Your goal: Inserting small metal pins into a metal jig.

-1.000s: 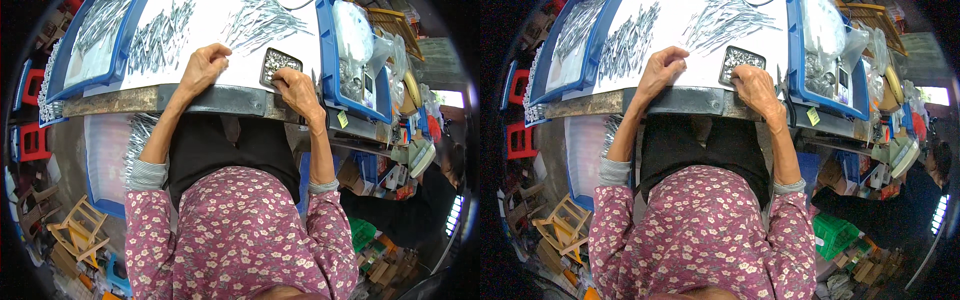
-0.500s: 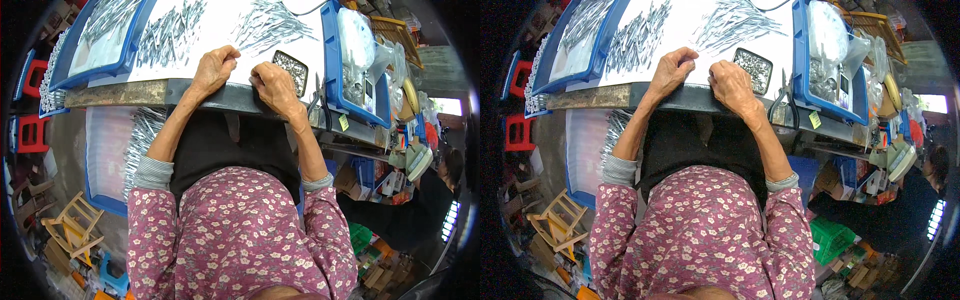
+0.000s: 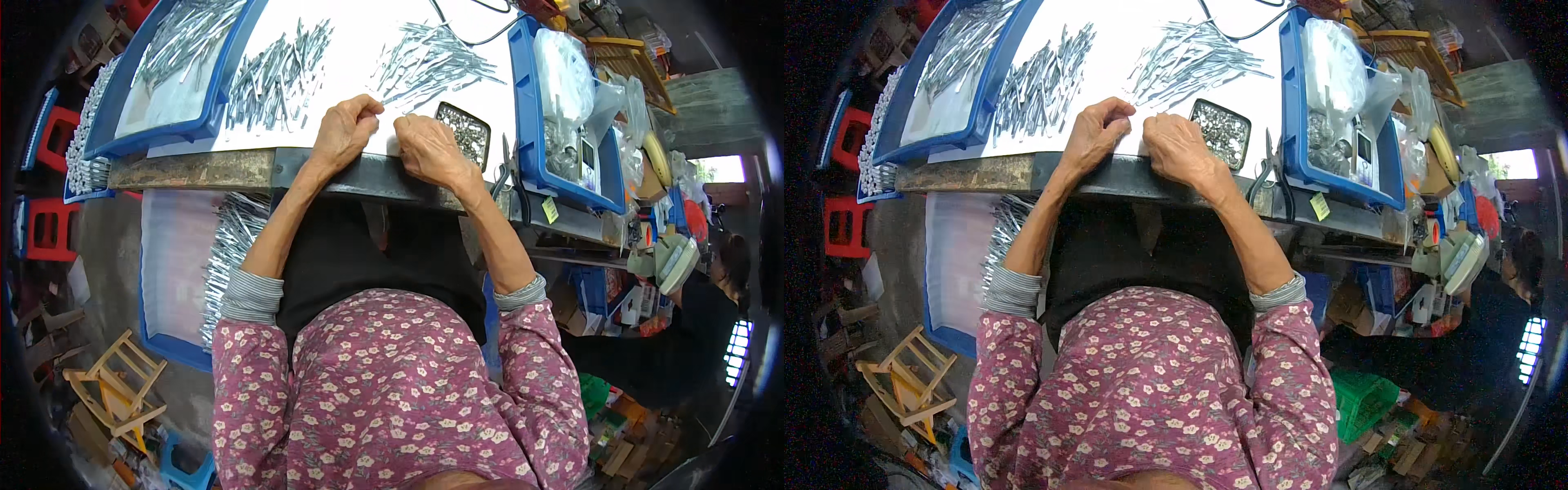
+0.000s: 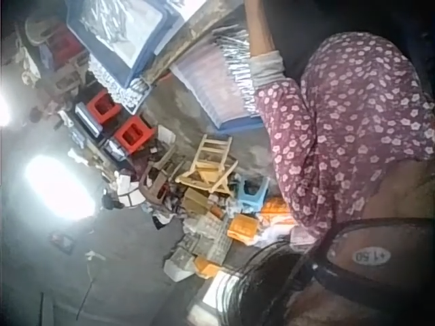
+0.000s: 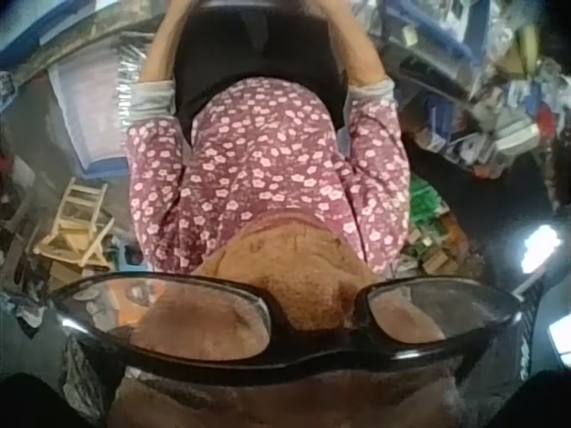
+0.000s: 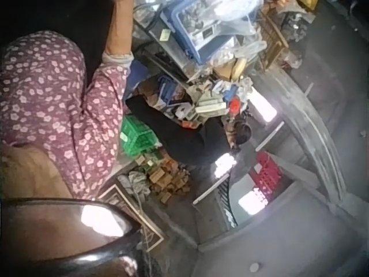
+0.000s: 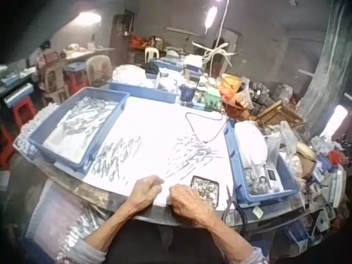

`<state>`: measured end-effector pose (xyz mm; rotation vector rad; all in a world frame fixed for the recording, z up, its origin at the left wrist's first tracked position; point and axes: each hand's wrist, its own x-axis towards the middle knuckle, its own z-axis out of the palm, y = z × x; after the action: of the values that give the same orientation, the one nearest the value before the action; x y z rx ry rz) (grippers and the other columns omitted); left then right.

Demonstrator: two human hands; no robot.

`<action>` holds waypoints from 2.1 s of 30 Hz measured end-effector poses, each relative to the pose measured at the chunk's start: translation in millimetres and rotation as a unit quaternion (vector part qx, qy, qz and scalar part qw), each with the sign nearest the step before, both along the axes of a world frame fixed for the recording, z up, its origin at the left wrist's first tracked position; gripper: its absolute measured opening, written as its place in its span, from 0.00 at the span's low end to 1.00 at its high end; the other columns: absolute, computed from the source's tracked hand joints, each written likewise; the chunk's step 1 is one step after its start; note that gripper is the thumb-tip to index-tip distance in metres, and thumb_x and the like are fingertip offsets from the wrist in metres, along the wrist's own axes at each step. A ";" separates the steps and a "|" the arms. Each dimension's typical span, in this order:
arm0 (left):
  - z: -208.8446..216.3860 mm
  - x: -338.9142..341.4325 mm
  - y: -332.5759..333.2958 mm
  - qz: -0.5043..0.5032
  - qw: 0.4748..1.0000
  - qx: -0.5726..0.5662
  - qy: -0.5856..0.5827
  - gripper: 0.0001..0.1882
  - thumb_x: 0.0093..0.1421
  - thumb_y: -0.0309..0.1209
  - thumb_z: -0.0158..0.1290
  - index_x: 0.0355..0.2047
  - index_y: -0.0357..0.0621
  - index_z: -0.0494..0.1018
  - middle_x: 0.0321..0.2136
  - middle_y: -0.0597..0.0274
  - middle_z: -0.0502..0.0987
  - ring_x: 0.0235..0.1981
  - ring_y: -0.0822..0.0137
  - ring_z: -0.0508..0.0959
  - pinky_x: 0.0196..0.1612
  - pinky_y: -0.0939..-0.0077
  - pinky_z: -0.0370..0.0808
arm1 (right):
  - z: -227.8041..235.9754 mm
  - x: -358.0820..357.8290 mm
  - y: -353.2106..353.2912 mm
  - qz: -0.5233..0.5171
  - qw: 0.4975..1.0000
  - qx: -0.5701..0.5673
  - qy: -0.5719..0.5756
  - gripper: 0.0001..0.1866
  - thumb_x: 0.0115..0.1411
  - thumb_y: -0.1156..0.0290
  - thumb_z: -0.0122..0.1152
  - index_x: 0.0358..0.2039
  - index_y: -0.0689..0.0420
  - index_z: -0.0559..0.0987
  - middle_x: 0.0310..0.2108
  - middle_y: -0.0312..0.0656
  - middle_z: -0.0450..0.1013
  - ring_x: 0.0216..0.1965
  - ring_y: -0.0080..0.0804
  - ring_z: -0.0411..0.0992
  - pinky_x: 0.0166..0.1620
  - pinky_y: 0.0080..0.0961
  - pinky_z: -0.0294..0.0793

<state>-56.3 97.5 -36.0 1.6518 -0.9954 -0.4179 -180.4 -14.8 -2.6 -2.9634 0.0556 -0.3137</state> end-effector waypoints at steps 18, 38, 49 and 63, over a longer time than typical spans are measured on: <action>-13.7 44.6 -81.0 0.111 0.968 0.003 -0.225 0.22 0.48 0.33 0.48 0.42 0.35 0.68 0.40 0.47 0.69 0.44 0.52 0.67 0.48 0.59 0.62 | 24.8 -24.4 -17.4 -0.118 0.977 0.119 -0.130 0.05 0.51 0.76 0.51 0.26 0.64 0.66 0.17 0.50 0.66 0.20 0.46 0.68 0.26 0.36 0.66; -14.0 44.4 -83.3 0.090 0.969 -0.068 -0.218 0.20 0.47 0.31 0.52 0.39 0.30 0.68 0.36 0.43 0.72 0.38 0.49 0.71 0.45 0.62 0.67 | -2.2 0.4 -140.5 -0.315 0.929 -0.002 -0.196 0.16 0.44 0.79 0.46 0.36 0.62 0.72 0.38 0.52 0.66 0.39 0.51 0.65 0.41 0.41 0.65; -11.8 46.8 -94.6 0.075 0.982 -0.073 -0.156 0.25 0.49 0.37 0.51 0.43 0.30 0.67 0.41 0.42 0.71 0.42 0.50 0.71 0.47 0.62 0.66 | -57.7 38.4 -176.6 -0.283 0.940 0.068 -0.179 0.26 0.43 0.81 0.48 0.47 0.60 0.69 0.44 0.52 0.64 0.48 0.48 0.60 0.51 0.40 0.57; -8.6 48.9 -91.1 0.029 0.982 -0.044 -0.180 0.27 0.47 0.40 0.53 0.43 0.30 0.68 0.40 0.46 0.70 0.41 0.53 0.71 0.46 0.66 0.66 | -34.8 52.9 -133.2 -0.164 0.968 0.146 -0.121 0.30 0.40 0.82 0.44 0.50 0.63 0.66 0.44 0.54 0.64 0.45 0.49 0.62 0.51 0.34 0.61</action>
<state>-7.4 6.4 -44.6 1.7055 -1.2080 -0.0327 -127.5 -148.0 -37.3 -2.5934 0.5188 -0.6459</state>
